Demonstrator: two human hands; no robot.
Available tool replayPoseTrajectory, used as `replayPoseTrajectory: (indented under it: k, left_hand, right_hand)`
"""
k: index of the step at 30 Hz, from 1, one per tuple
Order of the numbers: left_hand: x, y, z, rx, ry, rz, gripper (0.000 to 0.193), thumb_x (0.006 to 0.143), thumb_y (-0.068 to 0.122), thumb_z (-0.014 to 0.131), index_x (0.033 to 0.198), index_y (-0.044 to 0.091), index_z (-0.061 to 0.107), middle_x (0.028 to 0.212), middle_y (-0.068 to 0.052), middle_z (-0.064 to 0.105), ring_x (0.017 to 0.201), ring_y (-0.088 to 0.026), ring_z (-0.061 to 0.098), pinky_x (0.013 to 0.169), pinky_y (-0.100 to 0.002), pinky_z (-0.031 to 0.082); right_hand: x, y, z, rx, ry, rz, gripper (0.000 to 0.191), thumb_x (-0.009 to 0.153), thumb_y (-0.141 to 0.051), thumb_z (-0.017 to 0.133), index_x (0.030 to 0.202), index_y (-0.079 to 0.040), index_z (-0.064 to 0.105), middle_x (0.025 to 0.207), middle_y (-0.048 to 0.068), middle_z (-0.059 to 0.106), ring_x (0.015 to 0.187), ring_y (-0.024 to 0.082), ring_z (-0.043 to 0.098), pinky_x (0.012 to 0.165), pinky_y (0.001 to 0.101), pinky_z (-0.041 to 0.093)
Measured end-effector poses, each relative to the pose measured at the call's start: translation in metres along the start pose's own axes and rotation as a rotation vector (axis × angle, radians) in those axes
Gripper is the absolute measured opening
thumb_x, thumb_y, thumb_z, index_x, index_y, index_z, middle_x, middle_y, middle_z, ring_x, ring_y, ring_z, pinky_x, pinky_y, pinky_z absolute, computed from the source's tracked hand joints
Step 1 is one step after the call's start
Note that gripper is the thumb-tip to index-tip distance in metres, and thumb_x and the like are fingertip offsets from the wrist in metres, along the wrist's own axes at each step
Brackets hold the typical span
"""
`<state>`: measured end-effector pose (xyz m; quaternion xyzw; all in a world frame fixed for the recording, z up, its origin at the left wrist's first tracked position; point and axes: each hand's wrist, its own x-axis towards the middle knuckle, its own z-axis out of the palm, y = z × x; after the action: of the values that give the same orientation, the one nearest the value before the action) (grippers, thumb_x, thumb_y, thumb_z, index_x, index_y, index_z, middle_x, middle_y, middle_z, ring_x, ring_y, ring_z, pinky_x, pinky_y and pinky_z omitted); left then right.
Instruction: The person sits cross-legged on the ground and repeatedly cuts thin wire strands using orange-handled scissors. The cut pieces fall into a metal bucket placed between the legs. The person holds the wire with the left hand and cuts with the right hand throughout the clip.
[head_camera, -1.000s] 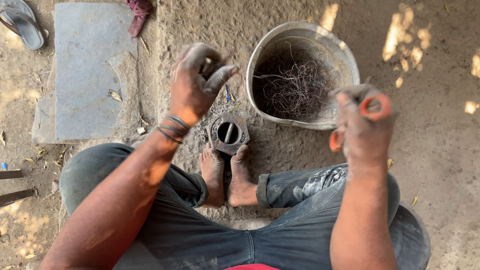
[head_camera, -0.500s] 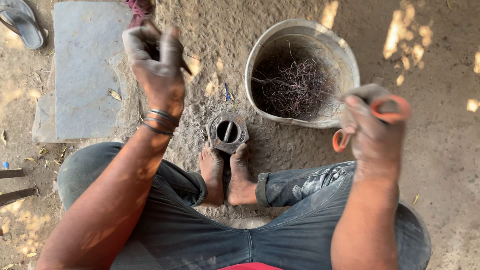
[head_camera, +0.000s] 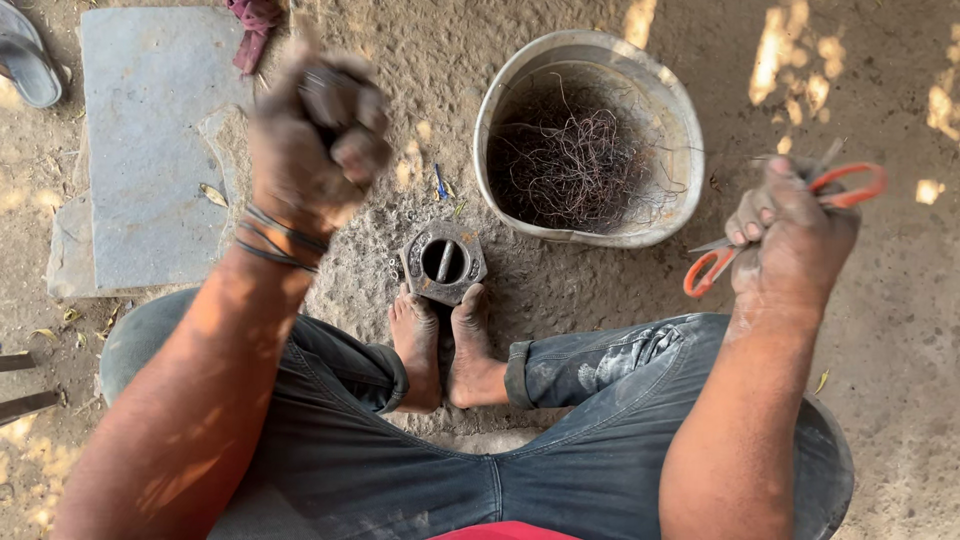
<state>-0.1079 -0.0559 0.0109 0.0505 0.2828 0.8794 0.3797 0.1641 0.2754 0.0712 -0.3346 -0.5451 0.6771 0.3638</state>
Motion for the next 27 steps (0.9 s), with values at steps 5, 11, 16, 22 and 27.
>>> replayPoseTrajectory:
  k: [5, 11, 16, 22, 27]
  left_hand:
    - [0.005, -0.001, -0.016, -0.013, 0.349, 0.341, 0.039, 0.1, 0.042, 0.05, 0.102, 0.004, 0.06, 0.085, -0.01, 0.061, 0.066, -0.021, 0.062, 0.059, -0.037, 0.055]
    - [0.008, -0.012, -0.014, 0.833, 0.332, 0.777, 0.026, 0.104, 0.012, 0.078, 0.114, 0.009, 0.054, 0.103, -0.003, 0.052, 0.085, -0.016, 0.058, 0.076, -0.033, 0.057]
    - [-0.007, -0.005, 0.005, 1.542, 0.191, 1.119, 0.045, 0.093, 0.006, 0.094, 0.111, 0.007, 0.053, 0.108, -0.004, 0.047, 0.093, -0.018, 0.052, 0.085, -0.032, 0.052]
    - [0.009, 0.01, -0.004, 1.118, 0.342, 0.829, 0.03, 0.099, 0.01, 0.083, 0.108, 0.007, 0.055, 0.096, -0.004, 0.055, 0.076, -0.014, 0.056, 0.064, -0.027, 0.053]
    - [-0.002, 0.001, -0.018, 0.407, 0.467, 0.29, 0.016, 0.101, 0.013, 0.07, 0.101, 0.001, 0.059, 0.075, -0.006, 0.064, 0.055, -0.015, 0.062, 0.047, -0.029, 0.049]
  right_hand:
    - [-0.011, 0.0, 0.007, -0.011, -0.052, -0.053, 0.009, 0.102, -0.002, 0.074, 0.102, -0.003, 0.064, 0.078, 0.003, 0.056, 0.055, 0.01, 0.047, 0.05, 0.0268, 0.038]
    - [-0.003, -0.002, -0.01, 0.081, -0.146, -0.251, 0.015, 0.111, -0.003, 0.075, 0.101, -0.001, 0.065, 0.069, 0.003, 0.046, 0.055, 0.013, 0.047, 0.048, 0.0296, 0.038]
    - [0.014, -0.004, -0.046, 0.071, 0.045, -0.248, 0.007, 0.109, -0.004, 0.071, 0.105, -0.003, 0.065, 0.069, 0.001, 0.044, 0.055, 0.012, 0.046, 0.047, 0.029, 0.037]
    - [0.028, -0.018, -0.077, 0.057, 0.348, -0.281, 0.011, 0.109, -0.007, 0.066, 0.1, -0.006, 0.061, 0.068, -0.003, 0.039, 0.057, 0.01, 0.047, 0.048, 0.0274, 0.037]
    - [0.037, -0.006, -0.071, -0.294, 0.487, -0.24, 0.004, 0.1, -0.009, 0.065, 0.096, -0.01, 0.067, 0.069, -0.002, 0.054, 0.051, 0.008, 0.047, 0.043, 0.0252, 0.038]
